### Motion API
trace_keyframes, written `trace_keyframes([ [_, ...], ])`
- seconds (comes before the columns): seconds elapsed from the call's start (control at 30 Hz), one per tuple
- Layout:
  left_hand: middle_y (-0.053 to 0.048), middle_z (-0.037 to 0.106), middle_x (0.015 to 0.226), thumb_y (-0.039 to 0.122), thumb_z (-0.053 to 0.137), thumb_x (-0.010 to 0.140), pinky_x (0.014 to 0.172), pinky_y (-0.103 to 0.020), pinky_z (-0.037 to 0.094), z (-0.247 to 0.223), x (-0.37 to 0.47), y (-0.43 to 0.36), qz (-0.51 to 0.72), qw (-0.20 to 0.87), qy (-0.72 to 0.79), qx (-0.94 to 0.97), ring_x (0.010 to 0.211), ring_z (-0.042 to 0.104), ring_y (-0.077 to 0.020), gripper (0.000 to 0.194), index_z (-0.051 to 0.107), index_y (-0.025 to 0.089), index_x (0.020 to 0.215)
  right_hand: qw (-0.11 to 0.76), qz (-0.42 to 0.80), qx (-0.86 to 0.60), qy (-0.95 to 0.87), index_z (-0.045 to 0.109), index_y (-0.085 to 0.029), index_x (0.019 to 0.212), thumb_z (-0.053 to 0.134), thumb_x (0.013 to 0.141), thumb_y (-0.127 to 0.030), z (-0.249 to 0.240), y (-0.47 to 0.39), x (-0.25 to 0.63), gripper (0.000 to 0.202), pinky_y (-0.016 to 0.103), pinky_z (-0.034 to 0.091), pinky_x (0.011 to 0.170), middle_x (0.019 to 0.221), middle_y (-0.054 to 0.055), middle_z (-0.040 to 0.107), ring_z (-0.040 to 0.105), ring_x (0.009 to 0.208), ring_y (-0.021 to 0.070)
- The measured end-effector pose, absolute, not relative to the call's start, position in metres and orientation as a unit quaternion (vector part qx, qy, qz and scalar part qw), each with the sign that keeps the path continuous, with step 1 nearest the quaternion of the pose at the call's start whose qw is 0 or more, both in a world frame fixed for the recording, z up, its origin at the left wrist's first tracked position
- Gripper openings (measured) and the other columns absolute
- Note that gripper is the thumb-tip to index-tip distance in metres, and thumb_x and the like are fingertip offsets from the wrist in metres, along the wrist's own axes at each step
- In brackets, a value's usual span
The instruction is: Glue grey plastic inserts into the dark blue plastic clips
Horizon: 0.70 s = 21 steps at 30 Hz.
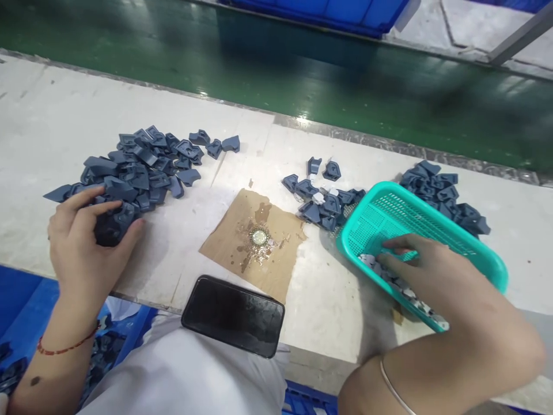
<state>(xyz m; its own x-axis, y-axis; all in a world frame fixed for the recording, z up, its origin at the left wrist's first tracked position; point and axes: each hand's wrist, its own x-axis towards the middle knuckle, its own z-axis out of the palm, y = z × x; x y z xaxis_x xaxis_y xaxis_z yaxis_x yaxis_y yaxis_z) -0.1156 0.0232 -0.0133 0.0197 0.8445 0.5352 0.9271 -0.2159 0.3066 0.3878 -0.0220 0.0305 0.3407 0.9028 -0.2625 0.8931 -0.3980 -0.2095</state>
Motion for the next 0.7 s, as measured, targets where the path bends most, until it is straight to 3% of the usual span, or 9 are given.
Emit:
trace_keyframes([
  [0.17,-0.012,0.069,0.139,0.020,0.085,0.079,0.109,-0.062,0.047,-0.017,-0.121,0.024,-0.339,0.058,-0.601,-0.721,0.127,0.064,-0.0417,0.036,0.069,0.023,0.111,0.007,0.268,-0.818,-0.509,0.081,-0.029,0.101,0.079,0.080,-0.057,0.038,-0.017,0.373,0.035,0.034,0.052,0.042,0.083,0.010,0.080,0.076,0.068,0.0311],
  [0.27,-0.008,0.071,0.137,0.017,0.085,0.078,0.109,-0.060,0.048,-0.021,-0.125,0.023,-0.354,0.060,-0.585,-0.727,0.124,0.067,-0.0386,0.035,0.072,0.024,0.110,0.006,0.261,-0.806,-0.531,0.082,-0.030,0.098,0.077,0.083,-0.057,0.042,-0.015,0.366,0.031,0.033,0.050,0.042,0.089,0.009,0.080,0.074,0.064,0.0281],
  [0.43,-0.007,0.071,0.136,0.016,0.087,0.075,0.107,-0.058,0.050,-0.021,-0.126,0.023,-0.361,0.060,-0.567,-0.738,0.121,0.068,-0.0382,0.036,0.075,0.025,0.108,0.019,0.228,-0.800,-0.555,0.083,-0.028,0.089,0.080,0.083,-0.046,0.038,-0.014,0.360,0.019,0.033,0.047,0.042,0.077,0.008,0.078,0.068,0.053,0.0244],
  [0.7,-0.010,0.061,0.147,0.018,0.085,0.079,0.112,-0.069,0.038,-0.009,-0.119,0.020,-0.329,0.050,-0.549,-0.767,0.134,0.056,-0.0461,0.032,0.071,0.027,0.107,0.055,0.214,-0.820,-0.527,0.078,-0.026,0.081,0.084,0.079,-0.041,0.047,-0.007,0.348,0.016,0.031,0.042,0.041,0.067,0.006,0.074,0.063,0.049,0.0206],
])
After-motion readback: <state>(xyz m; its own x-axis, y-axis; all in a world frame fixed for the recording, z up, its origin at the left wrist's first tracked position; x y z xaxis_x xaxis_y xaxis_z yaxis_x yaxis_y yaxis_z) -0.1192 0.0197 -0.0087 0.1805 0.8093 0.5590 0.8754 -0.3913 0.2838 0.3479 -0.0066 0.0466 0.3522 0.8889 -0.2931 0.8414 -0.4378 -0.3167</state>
